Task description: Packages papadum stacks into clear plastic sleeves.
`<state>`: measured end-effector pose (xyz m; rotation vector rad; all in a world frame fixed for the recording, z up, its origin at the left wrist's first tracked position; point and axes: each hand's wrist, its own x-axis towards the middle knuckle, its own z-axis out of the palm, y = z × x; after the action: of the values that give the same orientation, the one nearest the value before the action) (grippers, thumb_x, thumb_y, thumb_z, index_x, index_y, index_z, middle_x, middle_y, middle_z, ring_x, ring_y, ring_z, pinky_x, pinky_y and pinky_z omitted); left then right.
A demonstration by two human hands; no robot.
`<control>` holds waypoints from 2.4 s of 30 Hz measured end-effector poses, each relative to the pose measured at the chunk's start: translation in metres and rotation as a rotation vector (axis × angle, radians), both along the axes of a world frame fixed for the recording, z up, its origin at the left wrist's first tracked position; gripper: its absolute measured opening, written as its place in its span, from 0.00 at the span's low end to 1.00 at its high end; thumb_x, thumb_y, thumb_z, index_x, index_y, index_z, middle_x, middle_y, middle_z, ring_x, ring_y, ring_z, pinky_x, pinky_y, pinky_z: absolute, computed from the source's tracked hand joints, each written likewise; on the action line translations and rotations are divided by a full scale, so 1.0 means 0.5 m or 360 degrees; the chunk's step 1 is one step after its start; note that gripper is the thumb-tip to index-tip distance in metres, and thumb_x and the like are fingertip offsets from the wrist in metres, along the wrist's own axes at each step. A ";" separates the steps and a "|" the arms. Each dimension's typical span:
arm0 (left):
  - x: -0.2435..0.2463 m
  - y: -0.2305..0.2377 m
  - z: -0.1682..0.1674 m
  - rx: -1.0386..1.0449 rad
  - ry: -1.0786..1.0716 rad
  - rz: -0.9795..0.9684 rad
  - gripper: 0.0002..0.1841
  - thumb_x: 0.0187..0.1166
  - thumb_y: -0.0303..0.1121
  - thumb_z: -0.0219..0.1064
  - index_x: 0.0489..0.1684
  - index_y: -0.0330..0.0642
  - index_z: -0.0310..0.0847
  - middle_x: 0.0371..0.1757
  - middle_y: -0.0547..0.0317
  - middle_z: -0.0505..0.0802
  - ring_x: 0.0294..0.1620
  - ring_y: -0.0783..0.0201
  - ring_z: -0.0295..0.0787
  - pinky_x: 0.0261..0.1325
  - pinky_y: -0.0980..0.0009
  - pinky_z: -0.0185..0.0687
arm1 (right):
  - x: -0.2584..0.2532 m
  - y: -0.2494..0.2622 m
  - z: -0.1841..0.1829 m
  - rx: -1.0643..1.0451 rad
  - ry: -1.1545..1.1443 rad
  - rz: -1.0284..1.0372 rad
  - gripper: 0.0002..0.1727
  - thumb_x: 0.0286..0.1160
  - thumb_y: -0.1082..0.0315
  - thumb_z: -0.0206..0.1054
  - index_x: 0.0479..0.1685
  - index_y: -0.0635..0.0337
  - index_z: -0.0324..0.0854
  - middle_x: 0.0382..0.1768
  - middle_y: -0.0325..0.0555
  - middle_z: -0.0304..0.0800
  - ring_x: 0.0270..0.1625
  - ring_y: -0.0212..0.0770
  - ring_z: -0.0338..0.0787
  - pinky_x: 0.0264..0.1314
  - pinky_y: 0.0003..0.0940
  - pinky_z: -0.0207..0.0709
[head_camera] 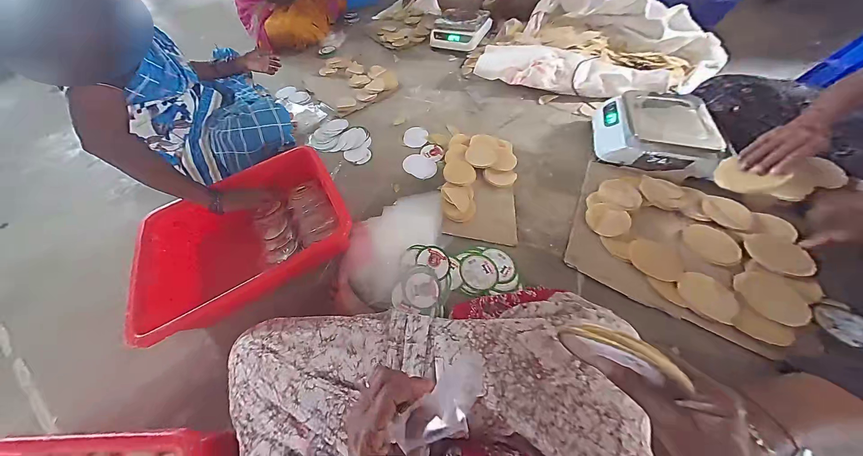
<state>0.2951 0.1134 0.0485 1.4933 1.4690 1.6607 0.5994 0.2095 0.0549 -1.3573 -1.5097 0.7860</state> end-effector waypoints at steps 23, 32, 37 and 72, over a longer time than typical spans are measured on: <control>0.014 0.000 0.024 0.0059 0.0037 -0.0409 0.10 0.82 0.33 0.68 0.46 0.35 0.88 0.38 0.53 0.89 0.46 0.71 0.84 0.57 0.81 0.76 | -0.200 0.033 0.180 -0.0029 0.0607 0.1603 0.08 0.74 0.65 0.76 0.40 0.61 0.87 0.42 0.42 0.95 0.62 0.38 0.90 0.83 0.45 0.71; 0.032 0.004 0.026 0.0092 -0.0101 -0.0430 0.10 0.84 0.32 0.65 0.43 0.34 0.88 0.39 0.52 0.90 0.47 0.71 0.85 0.56 0.83 0.79 | -0.206 0.022 0.176 0.0077 0.0602 0.1661 0.08 0.77 0.65 0.74 0.39 0.63 0.87 0.42 0.44 0.96 0.64 0.39 0.90 0.87 0.46 0.67; 0.031 0.000 0.019 0.0073 -0.0113 -0.0408 0.07 0.78 0.28 0.70 0.41 0.32 0.88 0.39 0.51 0.90 0.48 0.71 0.85 0.59 0.82 0.77 | -0.184 0.022 0.167 0.0055 0.0334 0.1522 0.09 0.76 0.65 0.74 0.38 0.62 0.88 0.42 0.44 0.97 0.63 0.36 0.91 0.87 0.43 0.66; 0.031 -0.007 -0.002 -0.0432 -0.0876 -0.0653 0.17 0.90 0.39 0.57 0.52 0.42 0.93 0.48 0.67 0.98 0.51 0.79 0.92 0.61 0.76 0.86 | -0.167 -0.042 0.038 -0.0278 0.0175 0.1641 0.25 0.80 0.60 0.71 0.72 0.63 0.83 0.73 0.56 0.85 0.76 0.42 0.84 0.81 0.40 0.78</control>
<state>0.3103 0.1100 0.0474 0.9945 0.9628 1.3999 0.5157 0.1885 0.0741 -0.5429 -2.0696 1.6097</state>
